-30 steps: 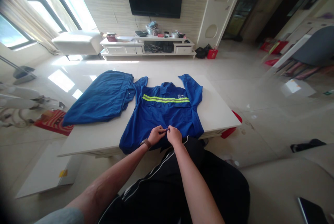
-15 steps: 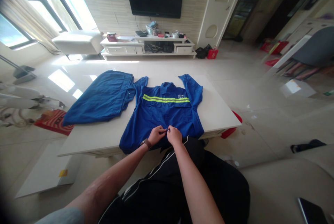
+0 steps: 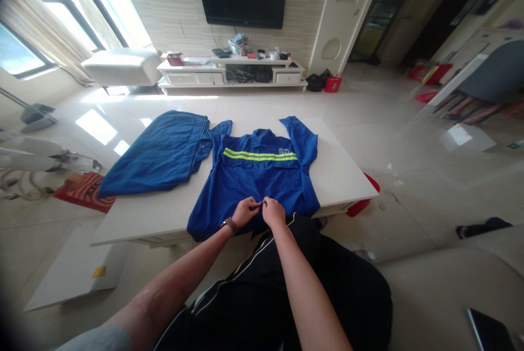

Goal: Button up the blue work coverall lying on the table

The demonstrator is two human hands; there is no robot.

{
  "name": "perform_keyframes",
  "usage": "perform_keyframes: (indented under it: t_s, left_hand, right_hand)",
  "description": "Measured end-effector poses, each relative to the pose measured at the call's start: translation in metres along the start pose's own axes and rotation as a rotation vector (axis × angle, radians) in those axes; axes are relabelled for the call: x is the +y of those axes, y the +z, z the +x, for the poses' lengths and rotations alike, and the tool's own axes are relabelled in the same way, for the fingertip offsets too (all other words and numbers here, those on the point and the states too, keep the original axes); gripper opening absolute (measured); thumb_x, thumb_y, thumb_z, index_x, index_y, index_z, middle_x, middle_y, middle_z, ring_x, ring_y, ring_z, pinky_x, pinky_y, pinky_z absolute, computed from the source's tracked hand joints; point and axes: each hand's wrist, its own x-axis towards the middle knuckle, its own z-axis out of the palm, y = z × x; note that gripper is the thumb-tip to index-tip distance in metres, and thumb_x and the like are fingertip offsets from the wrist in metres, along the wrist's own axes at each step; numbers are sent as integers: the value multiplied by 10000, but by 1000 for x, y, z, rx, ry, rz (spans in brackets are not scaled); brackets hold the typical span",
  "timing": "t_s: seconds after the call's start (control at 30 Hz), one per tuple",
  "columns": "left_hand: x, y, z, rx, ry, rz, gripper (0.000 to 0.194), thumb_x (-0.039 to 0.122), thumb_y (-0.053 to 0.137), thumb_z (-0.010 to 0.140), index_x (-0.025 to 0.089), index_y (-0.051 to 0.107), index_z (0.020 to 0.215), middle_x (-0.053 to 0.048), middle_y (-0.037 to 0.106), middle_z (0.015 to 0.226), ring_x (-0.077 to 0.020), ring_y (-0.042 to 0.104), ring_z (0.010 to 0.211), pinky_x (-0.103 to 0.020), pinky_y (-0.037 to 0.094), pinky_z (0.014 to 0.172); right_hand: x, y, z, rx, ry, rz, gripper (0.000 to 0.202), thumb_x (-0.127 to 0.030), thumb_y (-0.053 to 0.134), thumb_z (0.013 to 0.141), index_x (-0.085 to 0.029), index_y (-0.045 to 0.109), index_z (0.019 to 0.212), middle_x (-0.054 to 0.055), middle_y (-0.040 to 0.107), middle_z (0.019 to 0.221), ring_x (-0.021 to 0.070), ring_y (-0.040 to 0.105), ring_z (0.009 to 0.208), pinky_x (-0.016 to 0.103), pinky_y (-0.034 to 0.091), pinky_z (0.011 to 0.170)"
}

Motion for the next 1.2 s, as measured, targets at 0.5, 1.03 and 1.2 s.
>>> perform_keyframes:
  t_s: [0.5,1.03,1.2]
  left_hand:
    - [-3,1,0,-9,-6,14,200,192,665,844,203,835,949,-29,678,826,-145,599,732,-263,450,720]
    - [-1,0,-1,-1,11,13,200,162,672,841,205,840,942,-24,677,820,-142,608,732,-257,443,716]
    - [0,-1,-1,-5,5,26,205,155,675,835,210,840,943,-23,681,825,-144,609,734,-261,441,716]
  right_hand:
    - [-1,0,-1,6,-5,-8,256,-267,444,1007,-293,685,1091,48,749,1103,211,686,977,272,404,740]
    - [0,0,-1,3,-8,-5,256,-269,447,1009,-284,686,1098,52,748,1114,203,678,974,269,403,740]
    - [0,1,-2,7,-10,-2,250,-279,446,1011,-290,683,1089,50,746,1108,205,678,978,269,398,735]
